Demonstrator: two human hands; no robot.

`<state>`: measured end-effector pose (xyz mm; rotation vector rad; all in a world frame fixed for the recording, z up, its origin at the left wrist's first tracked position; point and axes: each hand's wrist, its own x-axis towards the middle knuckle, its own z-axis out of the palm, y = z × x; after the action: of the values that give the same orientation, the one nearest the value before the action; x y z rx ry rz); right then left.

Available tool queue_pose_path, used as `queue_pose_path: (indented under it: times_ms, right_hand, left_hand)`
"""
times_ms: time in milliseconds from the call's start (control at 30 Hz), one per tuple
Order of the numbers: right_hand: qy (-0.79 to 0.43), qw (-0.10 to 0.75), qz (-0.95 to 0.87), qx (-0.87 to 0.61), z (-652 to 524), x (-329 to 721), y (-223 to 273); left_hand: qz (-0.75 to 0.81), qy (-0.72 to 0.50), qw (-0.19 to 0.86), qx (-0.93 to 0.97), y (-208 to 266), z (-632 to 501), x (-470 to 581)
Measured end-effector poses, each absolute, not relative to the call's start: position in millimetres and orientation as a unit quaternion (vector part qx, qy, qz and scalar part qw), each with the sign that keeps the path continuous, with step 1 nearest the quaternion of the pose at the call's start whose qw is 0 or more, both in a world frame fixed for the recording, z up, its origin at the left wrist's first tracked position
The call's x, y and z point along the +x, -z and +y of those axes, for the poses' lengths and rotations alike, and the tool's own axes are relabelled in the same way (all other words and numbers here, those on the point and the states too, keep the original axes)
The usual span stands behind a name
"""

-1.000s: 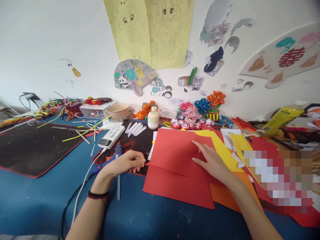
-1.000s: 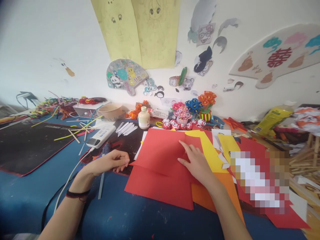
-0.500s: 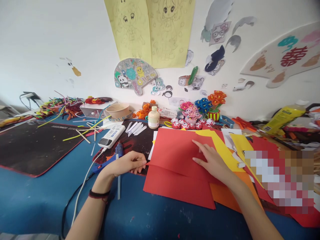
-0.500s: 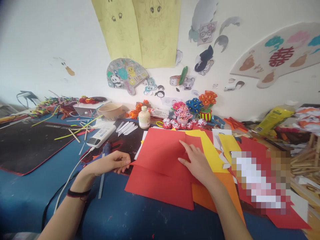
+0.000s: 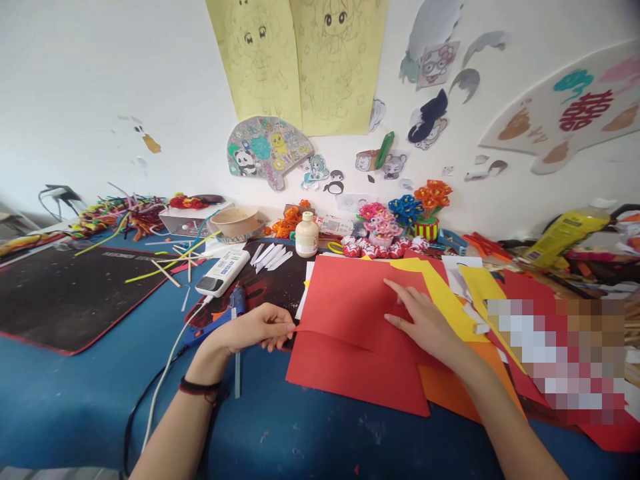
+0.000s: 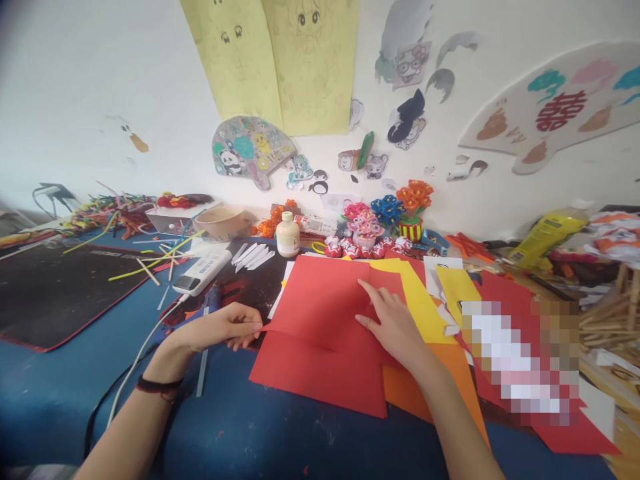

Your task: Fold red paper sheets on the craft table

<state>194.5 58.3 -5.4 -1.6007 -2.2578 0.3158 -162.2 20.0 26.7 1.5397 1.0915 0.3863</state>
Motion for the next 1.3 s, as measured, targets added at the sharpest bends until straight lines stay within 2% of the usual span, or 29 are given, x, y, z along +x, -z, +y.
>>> queue_pose_path:
  times_ms: [1300]
  right_hand:
    - [-0.12, 0.187, -0.808, -0.545, 62.1, 199.1, 11.7]
  left_hand:
    - [0.476, -0.157, 0.537, 0.679, -31.8, 19.2, -167.3]
